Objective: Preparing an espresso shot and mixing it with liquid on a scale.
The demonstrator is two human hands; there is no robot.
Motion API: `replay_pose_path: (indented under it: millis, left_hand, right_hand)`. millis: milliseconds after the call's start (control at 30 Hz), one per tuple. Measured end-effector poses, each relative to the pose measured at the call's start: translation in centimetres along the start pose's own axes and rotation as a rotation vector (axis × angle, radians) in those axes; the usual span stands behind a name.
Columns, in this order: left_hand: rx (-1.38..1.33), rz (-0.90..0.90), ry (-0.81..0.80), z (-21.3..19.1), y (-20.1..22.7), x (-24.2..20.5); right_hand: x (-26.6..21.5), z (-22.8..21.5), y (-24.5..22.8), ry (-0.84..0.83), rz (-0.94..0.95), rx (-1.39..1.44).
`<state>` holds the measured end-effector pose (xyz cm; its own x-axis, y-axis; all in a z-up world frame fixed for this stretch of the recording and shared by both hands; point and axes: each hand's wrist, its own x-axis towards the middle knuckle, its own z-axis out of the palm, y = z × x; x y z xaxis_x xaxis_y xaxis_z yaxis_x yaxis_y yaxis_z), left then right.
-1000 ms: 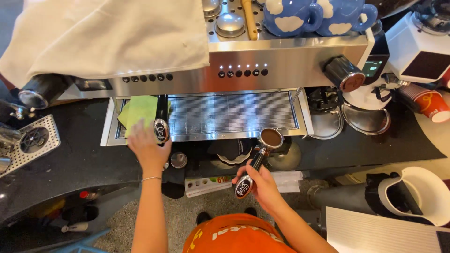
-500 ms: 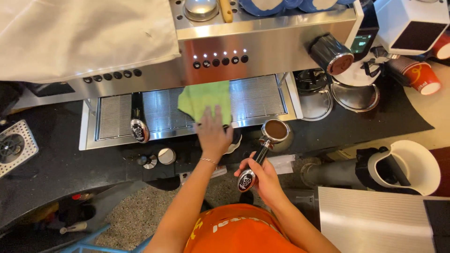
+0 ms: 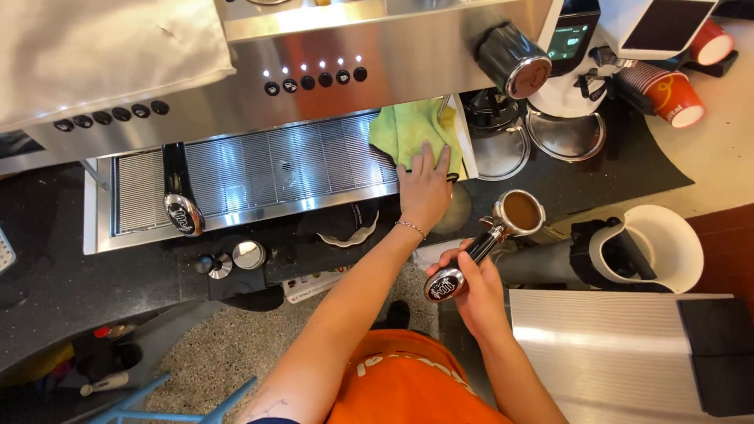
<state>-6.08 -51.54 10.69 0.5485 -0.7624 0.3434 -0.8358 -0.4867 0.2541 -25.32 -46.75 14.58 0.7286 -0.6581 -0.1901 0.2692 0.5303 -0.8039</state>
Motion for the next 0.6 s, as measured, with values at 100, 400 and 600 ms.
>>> replay_pose_path:
  millis: [100,400,600]
  left_hand:
    - [0.015,0.004,0.035,0.5,-1.3,-0.6]
    - [0.063,-0.132,0.094,-5.9,-14.6,-7.3]
    - [0.316,-0.349,0.148,-11.9,-28.2,-14.8]
  right_hand:
    - [0.4,-0.6,0.0,0.005,0.029,0.02]
    - [2.4,1.0,2.0,-0.096,0.116,0.027]
    - [4.0,4.6,3.8,-0.212,0.193,0.013]
